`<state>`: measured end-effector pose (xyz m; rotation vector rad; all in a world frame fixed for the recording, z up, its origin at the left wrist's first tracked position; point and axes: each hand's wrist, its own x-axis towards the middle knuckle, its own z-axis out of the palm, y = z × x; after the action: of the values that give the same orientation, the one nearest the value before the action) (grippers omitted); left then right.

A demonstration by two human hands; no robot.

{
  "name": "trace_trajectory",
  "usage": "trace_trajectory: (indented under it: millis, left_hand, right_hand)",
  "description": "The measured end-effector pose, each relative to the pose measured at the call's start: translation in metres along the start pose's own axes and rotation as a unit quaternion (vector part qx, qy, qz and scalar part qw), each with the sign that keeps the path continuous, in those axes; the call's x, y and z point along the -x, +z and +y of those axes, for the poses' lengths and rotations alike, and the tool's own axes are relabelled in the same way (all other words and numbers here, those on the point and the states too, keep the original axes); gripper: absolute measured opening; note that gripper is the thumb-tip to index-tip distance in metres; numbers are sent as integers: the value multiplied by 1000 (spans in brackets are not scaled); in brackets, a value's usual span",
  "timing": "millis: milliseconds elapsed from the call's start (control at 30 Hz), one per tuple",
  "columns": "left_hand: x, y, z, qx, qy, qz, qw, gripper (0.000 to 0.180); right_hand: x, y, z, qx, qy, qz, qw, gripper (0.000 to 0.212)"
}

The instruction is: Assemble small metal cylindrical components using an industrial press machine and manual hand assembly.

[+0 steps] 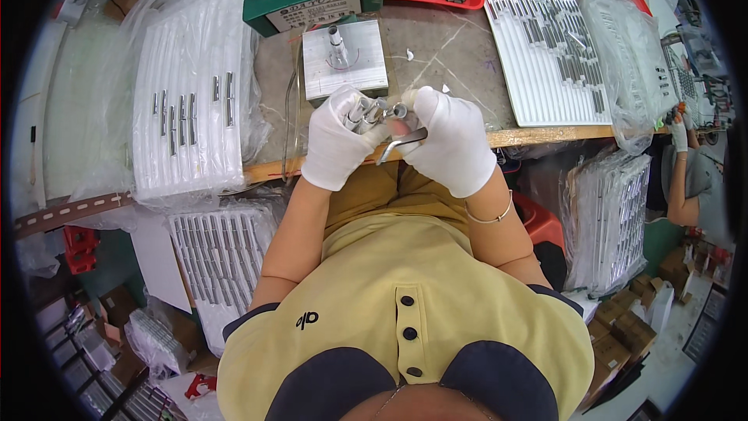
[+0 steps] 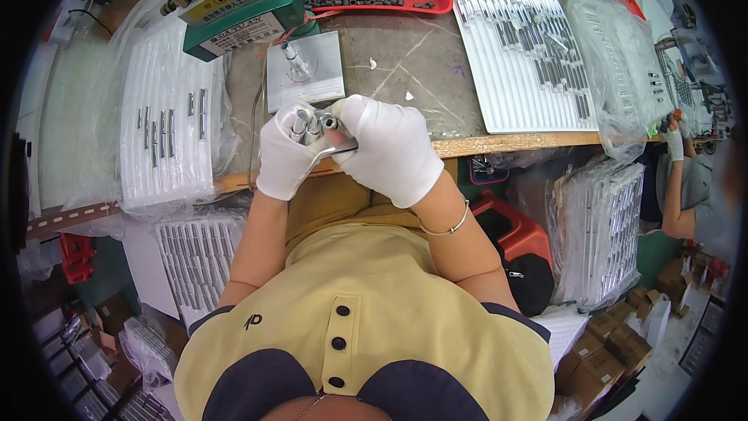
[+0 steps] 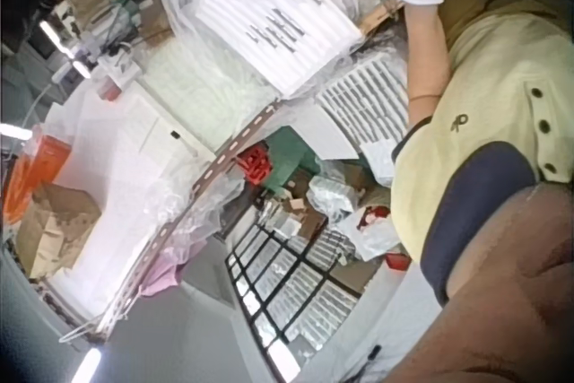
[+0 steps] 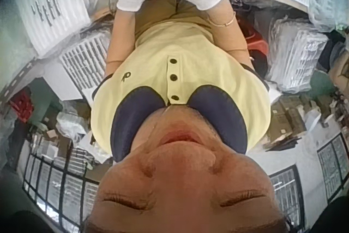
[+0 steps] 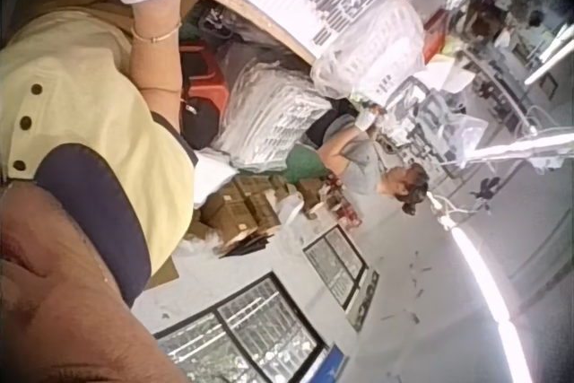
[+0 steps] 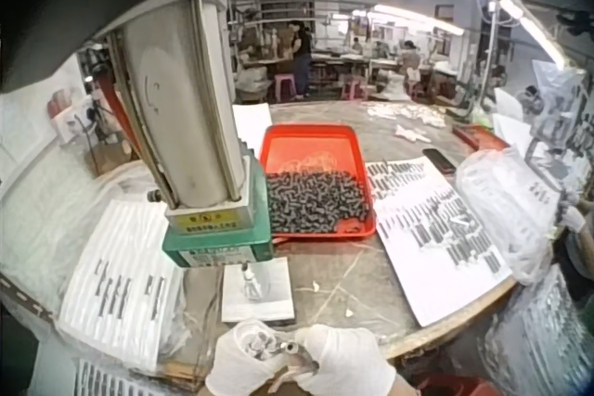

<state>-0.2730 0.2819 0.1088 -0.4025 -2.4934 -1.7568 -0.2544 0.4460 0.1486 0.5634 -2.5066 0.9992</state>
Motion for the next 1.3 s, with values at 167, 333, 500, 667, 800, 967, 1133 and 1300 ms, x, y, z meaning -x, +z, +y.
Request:
trace_trajectory:
  millis: [167,333,500,667,800,967,1133,1300]
  left_hand:
    - [0,0,-12,45,24,20,999,34]
    - [-30,-23,-14,88,-8,106,990,54]
    - [-89,-47,-38,-186,-115,-58,974,37]
    - [-69,-72,-61,17,-62,97,993,30]
    - [-41,-82,-47,69,-148,63,985,31]
    - [-9,-77,-17,171,-165,23,971,25]
    - [15,-60,-6,159,-184,-124,962,27]
    - [16,-17,-1,73,-75,-146,984,27]
  right_hand:
    - [3,15,9,-142,67,13,988,28]
    - [-23,36,32,-97,110,12,989,30]
    - [-74,63,37,-18,179,-60,982,35]
    - [-86,91,40,-52,206,-119,970,31]
    - [-81,103,51,-125,223,-91,962,40]
    - [-50,72,42,-117,224,-51,966,43]
    - [-16,20,-5,-426,250,-115,862,30]
    - [9,1,-5,-375,313,-106,866,13]
